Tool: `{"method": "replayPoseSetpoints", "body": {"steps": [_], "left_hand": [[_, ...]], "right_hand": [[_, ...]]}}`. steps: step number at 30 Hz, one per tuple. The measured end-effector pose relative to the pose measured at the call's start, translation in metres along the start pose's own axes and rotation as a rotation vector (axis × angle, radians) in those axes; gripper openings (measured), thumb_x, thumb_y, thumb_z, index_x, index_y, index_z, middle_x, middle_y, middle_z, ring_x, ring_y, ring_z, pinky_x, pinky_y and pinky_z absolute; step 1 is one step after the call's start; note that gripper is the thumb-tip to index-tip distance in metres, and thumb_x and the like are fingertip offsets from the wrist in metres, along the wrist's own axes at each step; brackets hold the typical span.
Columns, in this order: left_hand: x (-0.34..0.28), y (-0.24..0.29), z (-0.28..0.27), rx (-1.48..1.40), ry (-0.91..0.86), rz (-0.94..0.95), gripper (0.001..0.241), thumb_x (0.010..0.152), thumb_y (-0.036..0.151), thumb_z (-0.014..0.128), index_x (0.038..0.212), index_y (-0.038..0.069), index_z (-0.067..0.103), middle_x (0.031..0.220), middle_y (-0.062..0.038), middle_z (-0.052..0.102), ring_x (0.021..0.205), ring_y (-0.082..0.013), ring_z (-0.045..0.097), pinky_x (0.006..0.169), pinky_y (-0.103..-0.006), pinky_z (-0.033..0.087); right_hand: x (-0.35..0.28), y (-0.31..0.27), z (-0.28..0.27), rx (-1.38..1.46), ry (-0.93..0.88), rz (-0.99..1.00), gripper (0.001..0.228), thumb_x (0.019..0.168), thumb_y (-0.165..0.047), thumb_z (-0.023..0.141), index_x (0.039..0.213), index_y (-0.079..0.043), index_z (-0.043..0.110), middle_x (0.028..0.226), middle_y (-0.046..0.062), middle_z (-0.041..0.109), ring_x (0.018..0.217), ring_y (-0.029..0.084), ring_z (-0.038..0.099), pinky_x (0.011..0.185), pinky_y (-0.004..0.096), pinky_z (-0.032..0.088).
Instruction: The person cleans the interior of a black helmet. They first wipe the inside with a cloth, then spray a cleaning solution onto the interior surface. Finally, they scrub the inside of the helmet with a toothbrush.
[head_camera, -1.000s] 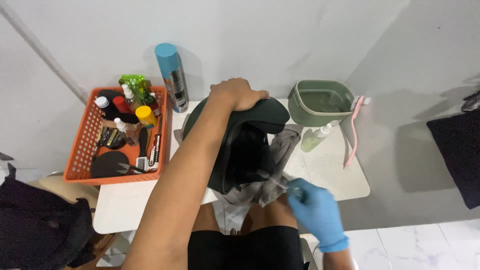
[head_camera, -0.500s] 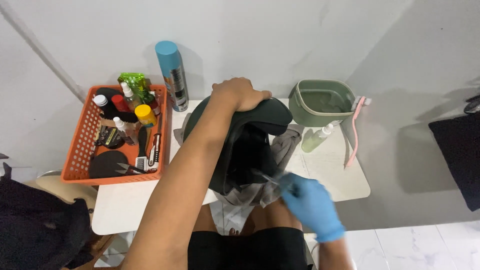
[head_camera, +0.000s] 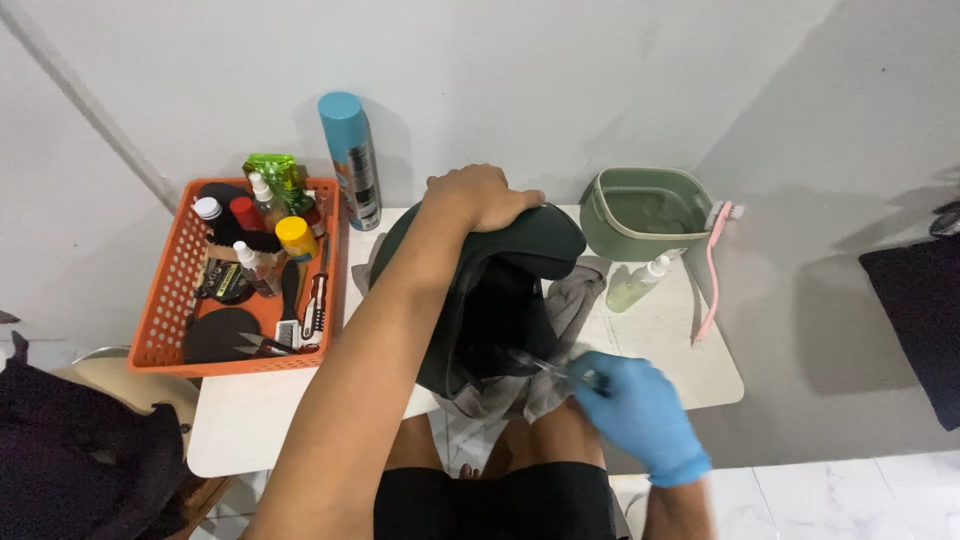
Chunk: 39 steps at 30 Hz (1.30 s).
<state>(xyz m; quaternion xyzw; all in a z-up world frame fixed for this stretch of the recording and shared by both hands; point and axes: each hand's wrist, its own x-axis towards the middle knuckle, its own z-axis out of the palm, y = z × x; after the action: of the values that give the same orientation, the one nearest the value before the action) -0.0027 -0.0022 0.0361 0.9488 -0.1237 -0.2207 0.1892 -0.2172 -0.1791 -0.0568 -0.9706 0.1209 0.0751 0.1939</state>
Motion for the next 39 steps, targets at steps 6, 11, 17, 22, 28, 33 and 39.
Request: {"method": "replayPoseSetpoints", "body": {"steps": [6, 11, 17, 22, 28, 33, 39], "left_hand": [[0.0, 0.002, -0.001, 0.018, -0.018, 0.019, 0.076, 0.087, 0.07, 0.039, 0.135, 0.016, 0.062, 0.141, -0.007, 0.061, 0.131, -0.0342, 0.053, 0.112, -0.0512, 0.032], [0.0, 0.003, 0.001, 0.025, 0.006, 0.032, 0.078, 0.086, 0.071, 0.041, 0.134, 0.014, 0.063, 0.14, -0.008, 0.061, 0.13, -0.0352, 0.054, 0.115, -0.0528, 0.03], [-0.004, 0.001, 0.0, 0.001, -0.011, 0.03, 0.077, 0.085, 0.071, 0.041, 0.134, 0.014, 0.063, 0.14, -0.008, 0.062, 0.129, -0.0359, 0.054, 0.112, -0.0531, 0.031], [0.003, 0.005, 0.002, 0.024, -0.008, 0.027, 0.081, 0.085, 0.073, 0.04, 0.139, 0.015, 0.058, 0.145, -0.008, 0.058, 0.135, -0.0349, 0.051, 0.116, -0.0534, 0.028], [0.003, -0.002, 0.0, 0.01, 0.012, 0.025, 0.078, 0.085, 0.072, 0.042, 0.135, 0.015, 0.062, 0.142, -0.008, 0.061, 0.13, -0.0357, 0.054, 0.111, -0.0526, 0.033], [0.005, 0.004, -0.002, 0.014, -0.03, 0.017, 0.079, 0.084, 0.071, 0.04, 0.138, 0.016, 0.06, 0.142, -0.007, 0.061, 0.131, -0.0344, 0.053, 0.113, -0.0542, 0.03], [0.0, -0.002, -0.004, -0.019, -0.019, 0.005, 0.078, 0.088, 0.071, 0.038, 0.141, 0.016, 0.057, 0.148, -0.004, 0.056, 0.135, -0.0328, 0.051, 0.114, -0.0513, 0.031]], "right_hand": [[0.036, 0.004, 0.071, 0.096, 0.158, -0.243, 0.031, 0.078, -0.031, 0.059, 0.1, -0.031, 0.081, 0.094, -0.001, 0.082, 0.085, 0.032, 0.074, 0.076, 0.045, 0.058], [0.022, -0.015, 0.028, -0.016, -0.023, -0.105, 0.02, 0.081, -0.034, 0.058, 0.091, -0.029, 0.075, 0.086, 0.004, 0.077, 0.079, 0.033, 0.068, 0.071, 0.044, 0.052], [0.008, -0.005, 0.013, -0.048, -0.014, -0.065, 0.025, 0.083, -0.038, 0.061, 0.098, -0.036, 0.081, 0.094, -0.001, 0.081, 0.087, 0.035, 0.069, 0.078, 0.043, 0.054], [0.032, -0.006, 0.041, 0.064, 0.003, -0.156, 0.027, 0.077, -0.034, 0.057, 0.093, -0.03, 0.078, 0.092, 0.003, 0.08, 0.084, 0.037, 0.069, 0.072, 0.046, 0.053], [0.005, 0.004, -0.012, -0.006, -0.01, -0.047, 0.017, 0.084, -0.028, 0.062, 0.074, -0.024, 0.075, 0.07, -0.003, 0.071, 0.066, 0.02, 0.047, 0.069, 0.03, 0.05], [0.041, 0.005, 0.062, 0.155, 0.025, -0.212, 0.028, 0.08, -0.028, 0.059, 0.097, -0.03, 0.082, 0.098, -0.005, 0.084, 0.089, 0.027, 0.076, 0.079, 0.039, 0.058], [0.007, 0.007, -0.01, -0.016, -0.024, 0.033, 0.017, 0.085, -0.035, 0.065, 0.086, -0.033, 0.082, 0.083, -0.004, 0.079, 0.072, 0.024, 0.064, 0.074, 0.032, 0.051]]}}
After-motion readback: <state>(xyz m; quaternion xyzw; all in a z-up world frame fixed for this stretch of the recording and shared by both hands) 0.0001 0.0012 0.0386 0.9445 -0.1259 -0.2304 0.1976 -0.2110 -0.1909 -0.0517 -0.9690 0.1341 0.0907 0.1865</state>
